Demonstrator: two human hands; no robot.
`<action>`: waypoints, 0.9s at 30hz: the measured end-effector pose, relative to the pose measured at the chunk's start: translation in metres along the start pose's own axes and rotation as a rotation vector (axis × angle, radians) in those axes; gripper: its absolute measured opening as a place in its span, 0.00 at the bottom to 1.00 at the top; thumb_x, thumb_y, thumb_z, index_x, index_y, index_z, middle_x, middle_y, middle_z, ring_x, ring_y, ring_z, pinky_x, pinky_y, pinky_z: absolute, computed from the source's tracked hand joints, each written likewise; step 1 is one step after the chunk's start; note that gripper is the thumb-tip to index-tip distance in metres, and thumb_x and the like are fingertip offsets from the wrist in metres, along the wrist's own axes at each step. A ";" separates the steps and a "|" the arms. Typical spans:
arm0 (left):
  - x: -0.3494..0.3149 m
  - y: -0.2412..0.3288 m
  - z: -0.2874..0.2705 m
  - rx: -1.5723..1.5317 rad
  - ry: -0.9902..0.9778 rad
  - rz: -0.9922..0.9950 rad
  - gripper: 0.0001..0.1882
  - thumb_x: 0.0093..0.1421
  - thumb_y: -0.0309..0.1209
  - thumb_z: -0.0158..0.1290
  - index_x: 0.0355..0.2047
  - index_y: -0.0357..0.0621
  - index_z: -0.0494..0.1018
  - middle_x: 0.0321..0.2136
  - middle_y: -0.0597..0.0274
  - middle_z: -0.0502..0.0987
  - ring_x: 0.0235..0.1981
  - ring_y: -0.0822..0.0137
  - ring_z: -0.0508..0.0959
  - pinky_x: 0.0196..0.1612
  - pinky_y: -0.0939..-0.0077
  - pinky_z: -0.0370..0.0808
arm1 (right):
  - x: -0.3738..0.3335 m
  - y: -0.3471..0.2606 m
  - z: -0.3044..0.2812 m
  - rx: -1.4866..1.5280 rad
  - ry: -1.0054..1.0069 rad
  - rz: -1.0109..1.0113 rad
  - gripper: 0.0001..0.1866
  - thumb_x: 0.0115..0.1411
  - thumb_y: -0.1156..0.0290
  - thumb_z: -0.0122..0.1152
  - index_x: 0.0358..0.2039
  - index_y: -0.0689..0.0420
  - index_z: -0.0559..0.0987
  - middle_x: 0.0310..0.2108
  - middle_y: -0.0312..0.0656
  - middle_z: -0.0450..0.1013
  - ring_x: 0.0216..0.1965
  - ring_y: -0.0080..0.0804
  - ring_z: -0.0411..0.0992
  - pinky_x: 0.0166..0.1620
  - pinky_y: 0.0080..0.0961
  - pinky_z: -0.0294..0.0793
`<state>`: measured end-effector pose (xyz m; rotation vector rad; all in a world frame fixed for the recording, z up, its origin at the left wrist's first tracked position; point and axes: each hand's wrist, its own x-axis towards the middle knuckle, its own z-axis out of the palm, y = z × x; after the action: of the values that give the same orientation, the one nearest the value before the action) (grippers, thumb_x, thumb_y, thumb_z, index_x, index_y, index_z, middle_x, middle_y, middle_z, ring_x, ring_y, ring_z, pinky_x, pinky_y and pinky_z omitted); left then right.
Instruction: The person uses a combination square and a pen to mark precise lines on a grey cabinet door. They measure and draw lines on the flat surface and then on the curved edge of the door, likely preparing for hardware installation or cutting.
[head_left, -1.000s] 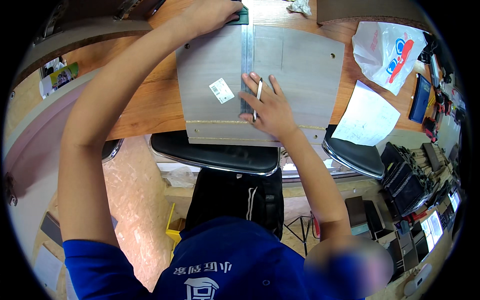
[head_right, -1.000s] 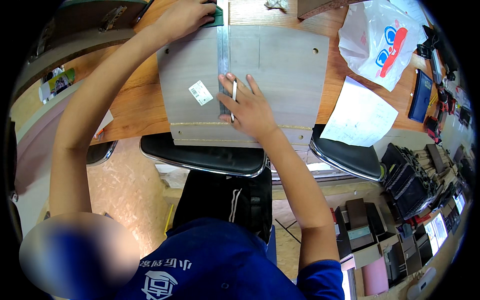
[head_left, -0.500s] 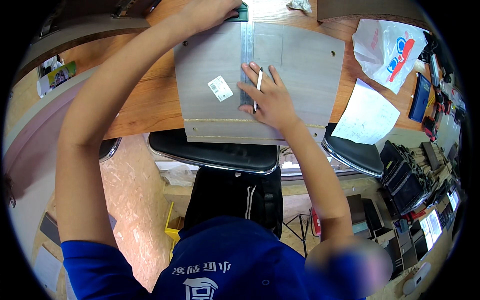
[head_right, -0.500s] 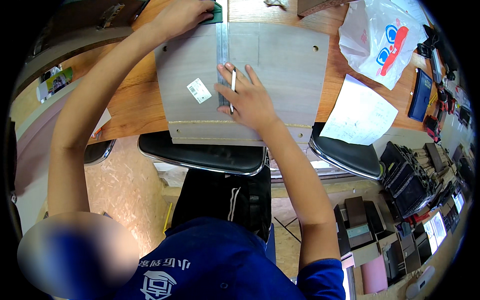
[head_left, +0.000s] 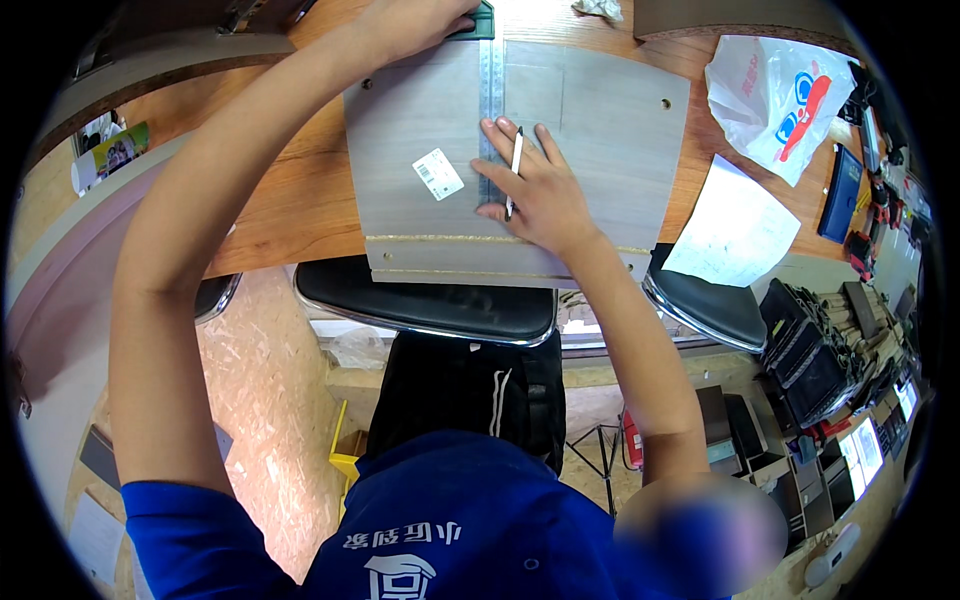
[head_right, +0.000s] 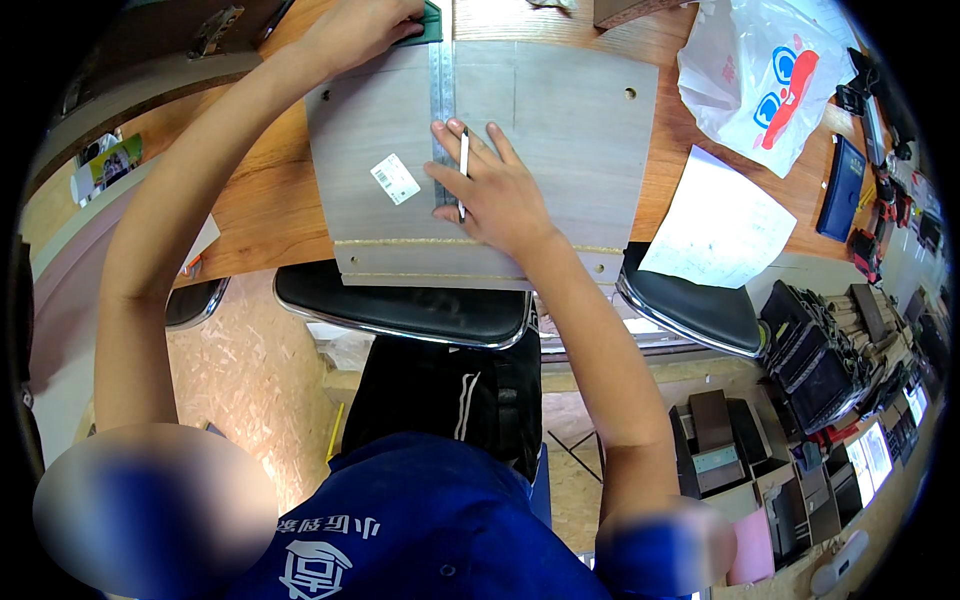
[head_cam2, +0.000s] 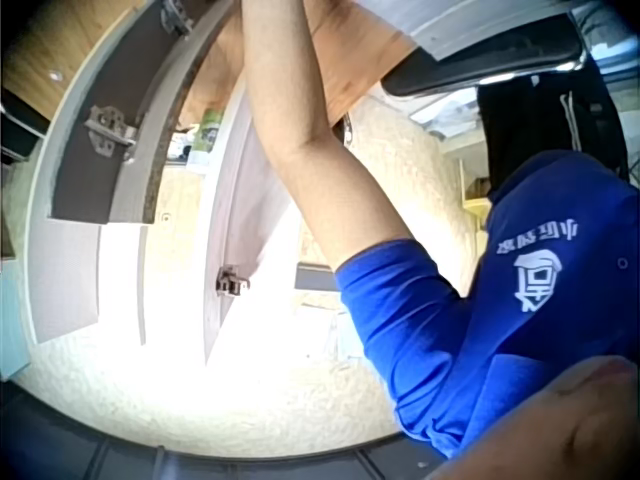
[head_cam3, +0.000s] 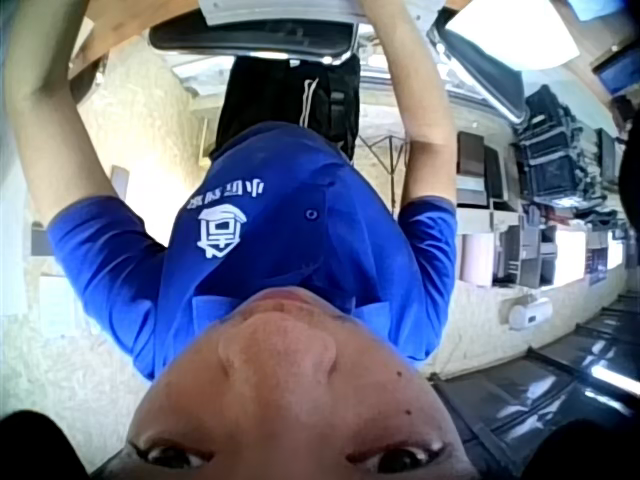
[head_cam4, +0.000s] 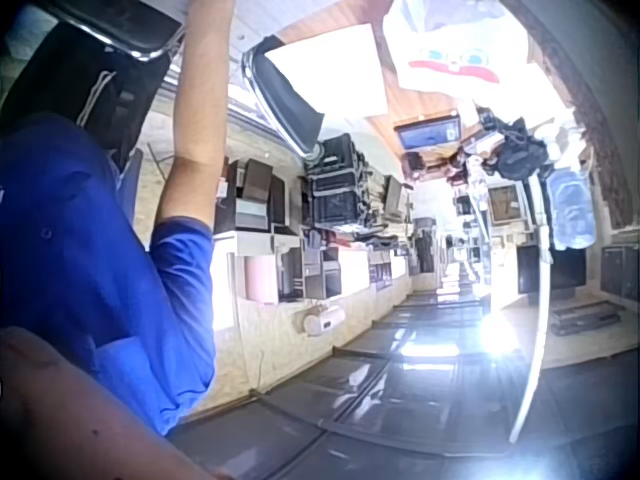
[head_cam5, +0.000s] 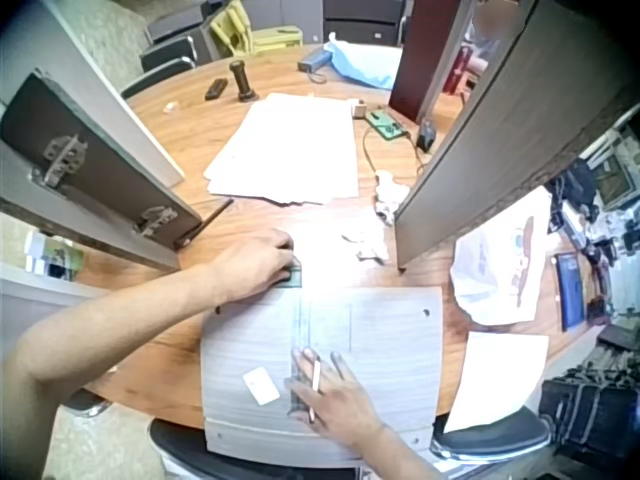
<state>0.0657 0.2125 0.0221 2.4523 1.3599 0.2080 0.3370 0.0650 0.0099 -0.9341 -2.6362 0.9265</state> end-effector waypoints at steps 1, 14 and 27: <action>0.000 0.000 0.000 0.001 -0.004 -0.004 0.10 0.58 0.29 0.61 0.39 0.41 0.82 0.44 0.51 0.80 0.48 0.49 0.80 0.52 0.58 0.78 | 0.001 0.000 0.000 0.001 0.001 -0.002 0.30 0.50 0.54 0.76 0.53 0.47 0.79 0.74 0.41 0.59 0.74 0.41 0.57 0.73 0.53 0.57; 0.003 -0.001 -0.001 -0.007 -0.014 0.017 0.09 0.58 0.29 0.61 0.39 0.41 0.82 0.44 0.51 0.80 0.47 0.49 0.80 0.52 0.57 0.77 | 0.007 0.003 -0.005 -0.017 -0.013 -0.009 0.29 0.50 0.55 0.77 0.52 0.46 0.80 0.75 0.42 0.58 0.75 0.40 0.56 0.74 0.53 0.56; 0.008 0.006 -0.006 -0.019 -0.036 0.001 0.09 0.59 0.28 0.58 0.38 0.40 0.83 0.43 0.50 0.80 0.47 0.49 0.80 0.52 0.57 0.77 | 0.005 0.004 -0.005 -0.008 -0.017 -0.023 0.28 0.49 0.54 0.78 0.50 0.47 0.81 0.75 0.41 0.58 0.74 0.40 0.58 0.74 0.51 0.56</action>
<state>0.0727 0.2176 0.0295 2.4287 1.3360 0.1754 0.3368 0.0727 0.0111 -0.9002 -2.6608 0.9234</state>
